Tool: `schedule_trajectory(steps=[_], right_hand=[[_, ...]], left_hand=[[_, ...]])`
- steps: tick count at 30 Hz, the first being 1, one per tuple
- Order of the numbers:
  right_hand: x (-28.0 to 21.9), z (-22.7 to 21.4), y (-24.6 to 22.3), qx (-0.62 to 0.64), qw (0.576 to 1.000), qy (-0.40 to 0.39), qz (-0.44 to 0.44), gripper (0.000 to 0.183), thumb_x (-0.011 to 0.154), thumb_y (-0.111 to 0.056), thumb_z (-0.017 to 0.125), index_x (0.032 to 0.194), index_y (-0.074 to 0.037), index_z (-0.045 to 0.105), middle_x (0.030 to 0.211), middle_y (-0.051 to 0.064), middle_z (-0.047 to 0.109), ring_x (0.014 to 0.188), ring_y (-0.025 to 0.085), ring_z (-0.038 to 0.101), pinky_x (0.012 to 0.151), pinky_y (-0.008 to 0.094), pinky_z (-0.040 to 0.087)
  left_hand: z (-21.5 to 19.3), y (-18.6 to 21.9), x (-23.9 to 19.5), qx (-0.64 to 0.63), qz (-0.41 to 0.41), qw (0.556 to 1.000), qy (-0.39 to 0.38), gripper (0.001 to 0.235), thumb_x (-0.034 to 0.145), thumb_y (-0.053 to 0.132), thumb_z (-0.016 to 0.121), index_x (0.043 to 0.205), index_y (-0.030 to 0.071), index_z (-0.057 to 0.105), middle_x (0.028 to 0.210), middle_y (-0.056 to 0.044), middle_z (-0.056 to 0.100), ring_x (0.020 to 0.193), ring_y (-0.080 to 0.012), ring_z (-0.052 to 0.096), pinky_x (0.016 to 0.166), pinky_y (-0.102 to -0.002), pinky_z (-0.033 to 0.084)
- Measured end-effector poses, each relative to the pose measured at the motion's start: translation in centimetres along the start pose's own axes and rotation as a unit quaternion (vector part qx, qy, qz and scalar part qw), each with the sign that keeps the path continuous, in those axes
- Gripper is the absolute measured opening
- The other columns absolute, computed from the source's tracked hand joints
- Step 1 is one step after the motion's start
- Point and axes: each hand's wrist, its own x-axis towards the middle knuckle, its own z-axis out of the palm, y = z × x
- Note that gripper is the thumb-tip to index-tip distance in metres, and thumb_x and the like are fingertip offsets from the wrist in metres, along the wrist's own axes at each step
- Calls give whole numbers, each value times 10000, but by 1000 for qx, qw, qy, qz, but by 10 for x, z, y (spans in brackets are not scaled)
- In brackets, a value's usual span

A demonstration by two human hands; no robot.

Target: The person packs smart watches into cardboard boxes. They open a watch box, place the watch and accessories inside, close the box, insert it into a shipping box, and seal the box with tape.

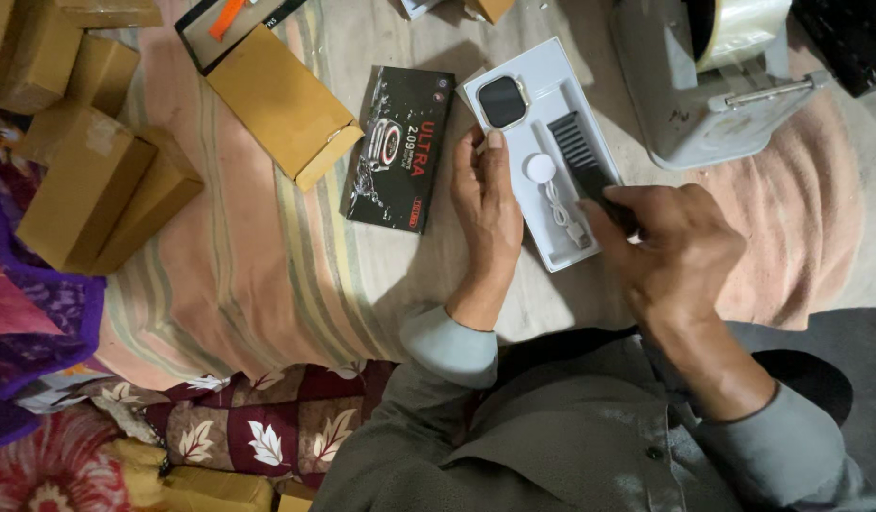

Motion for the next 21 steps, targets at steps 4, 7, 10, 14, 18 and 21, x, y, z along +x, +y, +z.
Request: schedule_trajectory(steps=[4, 7, 10, 14, 18, 21], right_hand=[[6, 2, -14, -39, 998, -41, -14, 309, 941, -300, 885, 1096, -57, 772, 839, 64, 673, 683, 208, 633, 581, 336, 510], [5, 0, -14, 11, 994, -103, 41, 311, 903, -284, 830, 1120, -64, 800, 771, 92, 650, 630, 222, 604, 554, 359, 495], [2, 3, -1, 63, 990, -86, 87, 190, 1022, -169, 722, 1169, -64, 782, 840, 113, 672, 667, 230, 624, 602, 361, 505], [12, 25, 23, 51, 997, -34, 53, 120, 1100, -98, 702, 1187, -31, 749, 964, 141, 692, 825, 276, 691, 730, 370, 556], [34, 65, 36, -11, 995, -85, 52, 183, 1035, -149, 801, 1120, 8, 760, 989, 163, 699, 713, 283, 667, 609, 389, 524], [45, 84, 34, -60, 993, -80, 57, 340, 831, -248, 904, 1022, 1, 772, 942, 202, 690, 637, 303, 659, 540, 416, 512]], left_hand=[[-6, 0, -1, 6, 7, 1000, 1, 390, 1110, 279, 537, 1293, -61, 593, 1084, -73, 666, 978, -117, 595, 894, -280, 489], [-19, -4, 2, 8, 0, 1000, 2, 368, 1119, 269, 547, 1269, -61, 611, 1038, -64, 633, 942, -116, 554, 858, -280, 462], [-35, -12, 10, 20, -4, 1000, 6, 339, 1126, 254, 557, 1222, -64, 629, 969, -49, 589, 884, -113, 499, 803, -272, 428], [-52, -19, 13, 4, 22, 1000, 18, 317, 1107, 255, 557, 1181, -47, 619, 994, -27, 622, 905, -96, 528, 819, -251, 453], [-57, -24, 10, 5, 17, 1000, 23, 308, 1112, 236, 562, 1202, -51, 628, 987, -36, 616, 890, -100, 525, 789, -260, 448], [-56, -27, 11, -41, 18, 999, 21, 312, 1101, 221, 553, 1247, -49, 606, 1069, -48, 649, 964, -102, 563, 867, -261, 472]])
